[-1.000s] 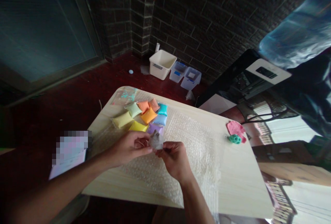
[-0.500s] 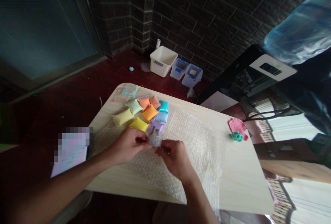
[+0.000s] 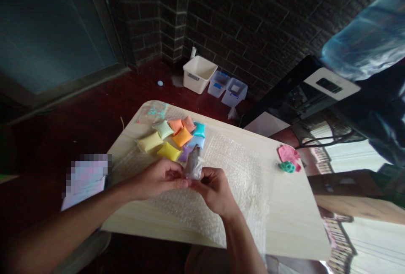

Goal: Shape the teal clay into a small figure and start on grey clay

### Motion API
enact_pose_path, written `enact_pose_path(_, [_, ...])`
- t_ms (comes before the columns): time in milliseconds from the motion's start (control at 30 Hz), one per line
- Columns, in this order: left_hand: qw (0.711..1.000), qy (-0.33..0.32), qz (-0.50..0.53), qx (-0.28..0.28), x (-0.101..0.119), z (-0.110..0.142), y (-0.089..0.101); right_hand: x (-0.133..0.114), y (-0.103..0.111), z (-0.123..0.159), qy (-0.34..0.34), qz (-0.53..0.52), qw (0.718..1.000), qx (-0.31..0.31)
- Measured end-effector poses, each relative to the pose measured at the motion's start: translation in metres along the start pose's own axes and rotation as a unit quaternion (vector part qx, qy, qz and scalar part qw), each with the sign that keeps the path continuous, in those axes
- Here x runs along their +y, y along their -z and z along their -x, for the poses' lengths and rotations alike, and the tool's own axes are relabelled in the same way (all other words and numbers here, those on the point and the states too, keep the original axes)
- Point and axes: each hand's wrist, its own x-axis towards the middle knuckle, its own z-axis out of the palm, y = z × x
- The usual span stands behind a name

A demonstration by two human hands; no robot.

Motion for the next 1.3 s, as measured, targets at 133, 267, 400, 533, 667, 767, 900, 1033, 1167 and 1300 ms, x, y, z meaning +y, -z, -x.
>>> enact_pose_path(133, [0.999,0.005,0.051,0.002,-0.005,-0.002,-0.002,-0.003,-0.002,0.001,-0.003,0.022,0.999,-0.025])
enact_pose_path(267, [0.999,0.0,0.005,0.034,-0.008,-0.003,0.001,0.0,-0.003,0.001,-0.002,0.051,0.998,-0.021])
enact_pose_path(400, [0.998,0.004,-0.019,0.063,-0.009,-0.003,-0.002,0.006,-0.002,-0.001,0.001,0.059,0.998,0.009])
enact_pose_path(533, [0.998,-0.018,-0.004,0.065,-0.009,-0.004,-0.006,0.011,-0.002,-0.005,0.009,0.031,0.998,0.049])
enact_pose_path(667, [0.998,-0.011,0.01,0.062,-0.009,-0.004,-0.007,0.009,-0.005,-0.006,0.007,0.005,0.999,0.034])
enact_pose_path(767, [0.996,0.018,-0.018,0.091,-0.008,-0.004,-0.003,0.002,-0.007,-0.005,0.001,-0.011,1.0,-0.008])
enact_pose_path(900, [0.99,0.029,-0.042,0.128,-0.006,-0.003,0.001,-0.006,-0.006,-0.002,-0.002,-0.033,0.998,-0.046])
enact_pose_path(1033, [0.989,0.022,-0.051,0.14,-0.002,-0.003,0.002,-0.009,-0.003,0.0,-0.006,-0.032,0.998,-0.046])
enact_pose_path(1167, [0.993,-0.007,-0.073,0.097,0.0,0.0,0.001,-0.006,-0.002,-0.001,-0.021,-0.015,0.999,-0.037])
enact_pose_path(1300, [0.978,-0.052,-0.167,0.111,-0.002,0.002,-0.001,0.001,-0.001,-0.003,-0.035,0.01,0.999,-0.011])
